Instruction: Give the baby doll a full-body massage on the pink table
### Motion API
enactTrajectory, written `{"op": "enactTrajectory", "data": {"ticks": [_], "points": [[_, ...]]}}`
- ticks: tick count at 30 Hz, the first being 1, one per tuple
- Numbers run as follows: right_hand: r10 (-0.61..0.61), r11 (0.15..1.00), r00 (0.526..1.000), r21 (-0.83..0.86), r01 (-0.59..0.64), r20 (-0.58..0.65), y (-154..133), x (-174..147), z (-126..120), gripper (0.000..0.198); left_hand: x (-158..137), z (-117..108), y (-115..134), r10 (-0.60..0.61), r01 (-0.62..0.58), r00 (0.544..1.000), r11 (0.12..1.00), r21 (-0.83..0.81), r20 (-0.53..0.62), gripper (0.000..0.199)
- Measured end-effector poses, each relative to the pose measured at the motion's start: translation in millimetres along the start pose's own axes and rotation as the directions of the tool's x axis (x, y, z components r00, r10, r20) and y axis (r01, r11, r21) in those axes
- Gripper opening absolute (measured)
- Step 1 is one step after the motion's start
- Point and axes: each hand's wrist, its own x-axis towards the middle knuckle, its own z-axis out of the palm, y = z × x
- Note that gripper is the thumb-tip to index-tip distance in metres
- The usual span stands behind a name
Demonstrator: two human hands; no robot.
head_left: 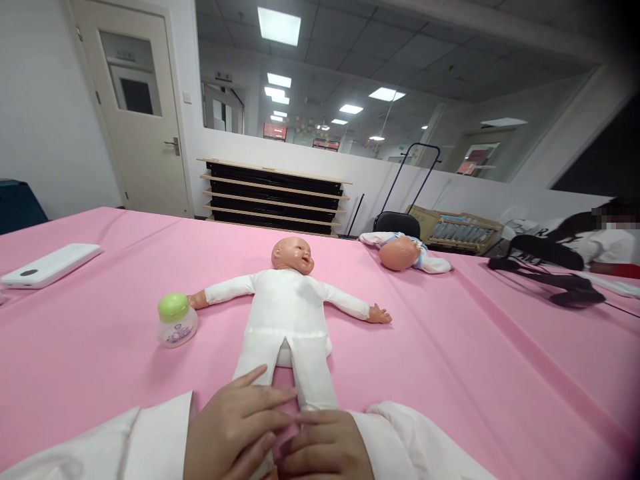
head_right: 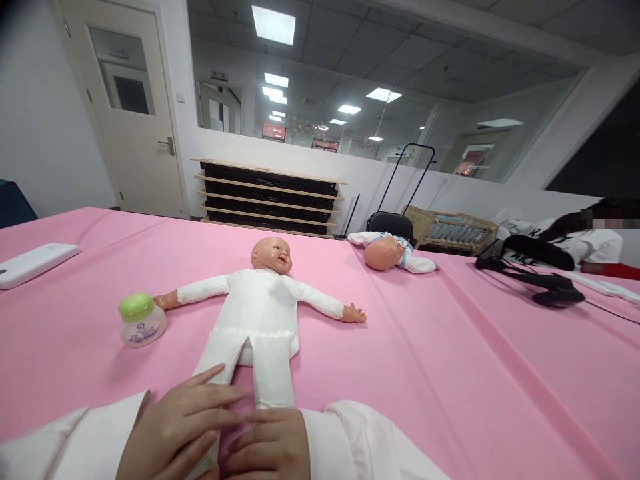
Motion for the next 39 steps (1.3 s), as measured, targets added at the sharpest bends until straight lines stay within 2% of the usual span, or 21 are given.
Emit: {"op": "enactTrajectory", "data": {"ticks": [3, 6, 8, 10, 12, 16, 18, 20, 23, 25, 28, 30, 32, 35, 37, 39], "points": [[0.015, 1.000, 0.998, 0.001, -0.015, -0.065, -5, -2, -5, 0.033, -6, 4, 6, 0.052, -0.047, 0.983, 0.998, 0.033, -0.174, 0.029], [-0.095, 0.995, 0.980, -0.058, 0.086, -0.177, -4, -6, -14, 0.029, -15, 3, 8, -0.001, 0.005, 0.981, 1.000, 0.021, -0.196, 0.017], [-0.088, 0.992, 0.968, -0.104, 0.065, -0.234, -1, -8, -19, 0.030, -19, 1, 8, -0.075, 0.078, 0.978, 0.997, 0.004, -0.195, 0.017], [0.025, 0.991, 0.969, -0.118, -0.056, -0.246, 3, -9, -22, 0.033, -17, -1, 4, -0.151, 0.151, 0.969, 0.988, -0.015, -0.196, 0.024], [0.176, 0.974, 0.948, -0.092, -0.206, -0.264, 7, -9, -20, 0.040, -12, -2, -1, -0.234, 0.235, 0.959, 0.972, -0.018, -0.160, 0.032], [0.445, 0.888, 0.848, 0.025, -0.458, -0.288, 19, -9, -8, 0.046, 3, -1, -16, -0.385, 0.385, 0.923, 0.923, 0.019, 0.003, 0.045], [0.530, 0.842, 0.790, 0.080, -0.534, -0.308, 24, -9, -2, 0.046, 7, -1, -21, -0.401, 0.401, 0.909, 0.916, 0.031, 0.110, 0.048], [0.562, 0.822, 0.766, 0.105, -0.560, -0.314, 26, -9, 1, 0.047, 9, -3, -24, -0.380, 0.379, 0.906, 0.924, 0.043, 0.186, 0.047], [0.542, 0.835, 0.792, 0.078, -0.544, -0.282, 23, -9, -2, 0.050, 8, -5, -24, -0.327, 0.319, 0.917, 0.945, 0.070, 0.227, 0.043], [0.497, 0.862, 0.833, 0.032, -0.505, -0.242, 20, -9, -5, 0.049, 6, -5, -21, -0.297, 0.287, 0.927, 0.955, 0.075, 0.230, 0.040], [0.313, 0.947, 0.941, -0.039, -0.320, -0.131, 16, -9, -7, 0.048, 3, -3, -16, -0.242, 0.240, 0.950, 0.970, 0.033, 0.196, 0.033], [0.156, 0.982, 0.982, -0.089, -0.166, -0.103, 14, -8, -6, 0.045, 2, -1, -13, -0.196, 0.203, 0.963, 0.979, -0.022, 0.185, 0.029], [0.073, 0.983, 0.993, -0.163, -0.087, -0.090, 10, -5, -7, 0.037, 1, -1, -10, -0.149, 0.162, 0.975, 0.984, -0.074, 0.165, 0.025], [0.031, 0.971, 0.998, -0.237, -0.042, -0.046, 2, -1, -9, 0.025, 0, -2, -9, -0.055, 0.065, 0.994, 0.991, -0.118, 0.091, 0.020], [0.036, 0.973, 0.998, -0.224, -0.048, -0.054, -4, 1, -10, 0.024, -2, -3, -7, -0.019, 0.022, 0.999, 0.992, -0.123, 0.025, 0.018], [0.083, 0.983, 0.993, -0.157, -0.095, -0.080, -8, 0, -11, 0.026, -5, -4, -3, -0.039, 0.035, 0.999, 0.990, -0.136, -0.032, 0.015]]}}
